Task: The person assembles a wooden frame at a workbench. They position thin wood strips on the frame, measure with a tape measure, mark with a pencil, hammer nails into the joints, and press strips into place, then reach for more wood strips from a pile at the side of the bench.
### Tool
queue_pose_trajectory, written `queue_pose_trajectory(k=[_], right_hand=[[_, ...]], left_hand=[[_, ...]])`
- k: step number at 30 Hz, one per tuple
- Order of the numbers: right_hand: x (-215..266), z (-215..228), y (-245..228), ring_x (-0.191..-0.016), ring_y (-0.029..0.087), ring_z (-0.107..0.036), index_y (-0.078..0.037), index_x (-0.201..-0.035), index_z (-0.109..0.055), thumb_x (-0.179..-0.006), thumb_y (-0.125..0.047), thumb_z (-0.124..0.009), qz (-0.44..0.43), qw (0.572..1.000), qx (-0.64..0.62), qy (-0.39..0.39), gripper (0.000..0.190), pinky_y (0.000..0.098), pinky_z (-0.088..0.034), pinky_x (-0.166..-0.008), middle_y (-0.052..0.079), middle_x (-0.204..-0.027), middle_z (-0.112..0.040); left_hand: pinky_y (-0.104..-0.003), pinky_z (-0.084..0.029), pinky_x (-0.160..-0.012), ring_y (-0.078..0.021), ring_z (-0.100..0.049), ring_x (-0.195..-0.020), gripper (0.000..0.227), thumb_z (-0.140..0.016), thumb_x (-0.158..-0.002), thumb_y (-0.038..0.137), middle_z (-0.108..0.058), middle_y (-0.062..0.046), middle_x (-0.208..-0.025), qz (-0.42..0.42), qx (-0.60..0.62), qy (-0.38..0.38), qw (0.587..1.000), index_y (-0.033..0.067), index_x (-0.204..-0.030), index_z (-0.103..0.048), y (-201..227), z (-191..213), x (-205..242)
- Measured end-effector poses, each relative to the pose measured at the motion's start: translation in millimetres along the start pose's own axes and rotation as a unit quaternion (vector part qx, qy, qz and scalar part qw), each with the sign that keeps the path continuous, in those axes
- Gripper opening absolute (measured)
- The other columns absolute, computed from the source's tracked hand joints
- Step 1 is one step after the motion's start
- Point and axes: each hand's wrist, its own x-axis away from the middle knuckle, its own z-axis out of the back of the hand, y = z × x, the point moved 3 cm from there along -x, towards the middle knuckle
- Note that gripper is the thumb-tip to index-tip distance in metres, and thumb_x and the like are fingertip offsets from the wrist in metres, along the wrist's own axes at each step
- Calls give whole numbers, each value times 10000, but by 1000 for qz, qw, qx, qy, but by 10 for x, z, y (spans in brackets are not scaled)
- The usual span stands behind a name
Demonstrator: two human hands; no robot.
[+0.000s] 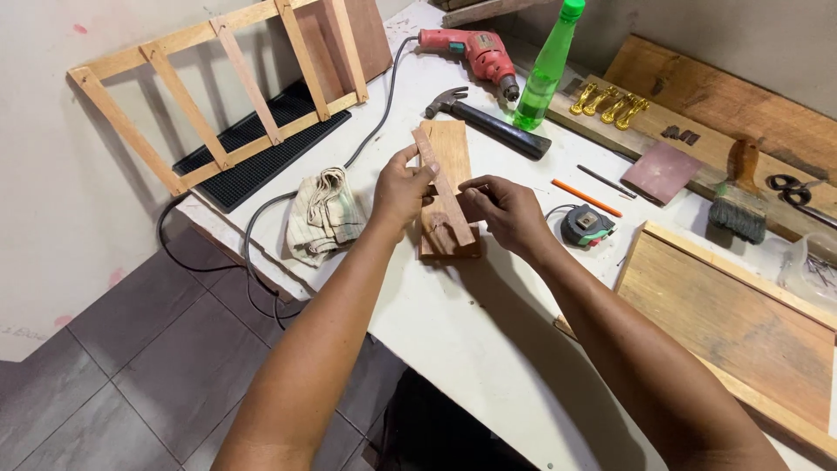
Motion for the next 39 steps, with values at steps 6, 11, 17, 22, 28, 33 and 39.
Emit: queue_pose_trajectory(k=[6, 11, 17, 22, 28, 33, 39], right_hand=[[-101, 52, 179, -955, 199, -764, -64, -1227, -671, -991, -294, -648, -79, 993, 86, 20, 331, 343, -601, -841, 88, -1046, -778], [-140, 92, 184, -992, 273, -742, -87, -1311, -596, -930, -407, -703, -106, 971, 216, 5, 509, 413, -578, -850, 119, -1093, -759], [-198, -52, 194, -1058, 325, -669, -128, -1395, -560, -948, -485, -668, -40, 947, 317, -30, 582, 464, -544, -842, 154, -1195, -682], [-163, -76, 107, -1045, 338, -624, -137, -1368, -632, -1006, -428, -640, 72, 933, 349, 45, 465, 466, -527, -864, 159, -1219, -671], [-13, 100, -22, -902, 221, -683, -115, -1344, -638, -986, -329, -663, -34, 994, 101, 37, 417, 372, -557, -803, 90, -1020, -779], [196, 317, 49, -810, 147, -714, -82, -1387, -574, -915, -218, -716, -39, 997, 21, 68, 512, 309, -580, -730, 80, -984, -755], [596, 699, 135, -753, 198, -668, -116, -1403, -599, -955, -213, -663, -91, 980, 113, 133, 463, 364, -550, -713, 106, -892, -730]], left_hand=[[-296, -589, -727, -137, -757, -793, 489, -744, -915, 337, -804, -92, -950, -48, -174, 24, 983, 70, -1320, -678, -130, -5, -250], [-330, -594, -768, -182, -773, -838, 451, -725, -918, 390, -799, -106, -983, -46, -271, -15, 961, 94, -1258, -720, 26, -159, -129], [-338, -600, -765, -180, -772, -859, 427, -699, -933, 382, -793, -95, -1004, -39, -275, -10, 961, 111, -1262, -716, 22, -135, -114], [-319, -603, -734, -161, -782, -759, 434, -682, -944, 335, -816, -90, -965, -16, -234, -20, 972, 108, -1314, -670, 119, -83, -37], [-247, -586, -567, -124, -748, -709, 412, -661, -974, 235, -784, -82, -937, 0, -88, -57, 994, 70, -1340, -570, 183, -341, -10], [-247, -603, -572, -155, -763, -777, 440, -655, -984, 166, -740, -91, -973, -6, 69, -107, 992, 45, -1351, -446, 7, -699, -92], [-237, -593, -616, -140, -754, -791, 664, -682, -946, 116, -738, -88, -933, -40, 83, -162, 982, 96, -1491, -304, 79, -1205, 24]])
